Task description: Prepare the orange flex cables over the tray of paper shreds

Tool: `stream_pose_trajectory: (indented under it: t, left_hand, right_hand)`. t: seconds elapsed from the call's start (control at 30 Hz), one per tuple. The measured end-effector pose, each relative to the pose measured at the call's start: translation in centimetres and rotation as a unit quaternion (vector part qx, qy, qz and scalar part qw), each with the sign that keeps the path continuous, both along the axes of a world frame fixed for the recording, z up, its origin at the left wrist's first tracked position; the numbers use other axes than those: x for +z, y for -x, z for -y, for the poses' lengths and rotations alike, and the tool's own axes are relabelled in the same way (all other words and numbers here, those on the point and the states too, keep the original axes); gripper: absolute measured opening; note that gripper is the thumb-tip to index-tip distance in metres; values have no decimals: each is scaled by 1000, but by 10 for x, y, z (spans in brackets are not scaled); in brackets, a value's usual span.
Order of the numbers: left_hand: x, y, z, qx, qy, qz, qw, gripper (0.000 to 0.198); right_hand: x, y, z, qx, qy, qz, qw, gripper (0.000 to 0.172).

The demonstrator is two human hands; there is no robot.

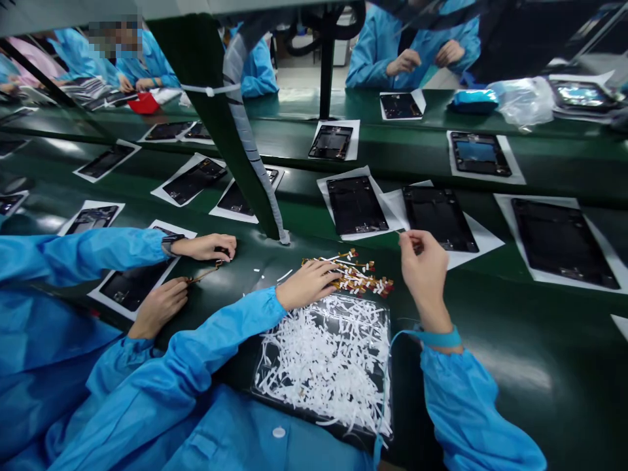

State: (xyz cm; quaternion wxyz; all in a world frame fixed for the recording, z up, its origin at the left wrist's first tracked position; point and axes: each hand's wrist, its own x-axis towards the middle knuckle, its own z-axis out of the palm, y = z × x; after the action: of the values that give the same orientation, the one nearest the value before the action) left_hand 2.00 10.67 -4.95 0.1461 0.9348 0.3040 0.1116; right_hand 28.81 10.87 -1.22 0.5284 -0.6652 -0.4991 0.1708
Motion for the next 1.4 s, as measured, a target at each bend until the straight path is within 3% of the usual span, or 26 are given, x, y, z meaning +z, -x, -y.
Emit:
stream_pose_trajectory:
  t: [0.1,0.17,0.23,0.3,0.37,0.43,0.63,0.73,0.83,0.9,1.0,1.07,1.17,1.23,1.4]
  left_hand:
    - [15,-8,7,34,124,128,983,37]
    - [23,-19,14,68,297,244,921,42]
    - [27,-32,22,97,442,324,831,48]
    - [30,-43,29,127,495,391,766,45]
    - [33,-47,39,145,477,444,745,34]
    - [39,-44,49,154,438,461,756,29]
    - [56,-20,75,146,363,397,830,24]
    - [56,-13,80,162,306,391,853,20]
    - [54,-9,84,161,258,347,887,17]
    - [53,-6,88,137,207,288,925,20]
    - [52,-1,95,100,156,228,956,25]
    - [52,5,99,117,190,245,943,19]
    - [56,13,100,170,271,336,886,28]
    - [58,18,98,181,281,386,860,21]
    - [59,22,95,176,261,382,869,12]
  right_hand:
    - [9,3,21,-1,6,-96,995,18]
    - [11,17,41,16,20,-150,988,19]
    - [9,38,64,44,42,-192,979,20]
    - [5,59,87,72,63,-226,969,21]
    - [0,77,106,89,81,-249,961,21]
    - [-5,90,121,100,97,-264,954,21]
    - [-9,103,140,130,137,-276,942,22]
    - [-4,104,144,140,115,-174,968,20]
    - [7,104,147,107,57,-58,991,18]
    - [14,104,146,119,44,-13,992,21]
    - [22,105,143,180,42,26,982,8]
    - [24,107,142,190,45,16,981,8]
    - [25,109,144,198,57,-1,979,6]
    - [26,111,146,214,64,-6,975,5]
    - [24,113,148,228,102,-20,968,10]
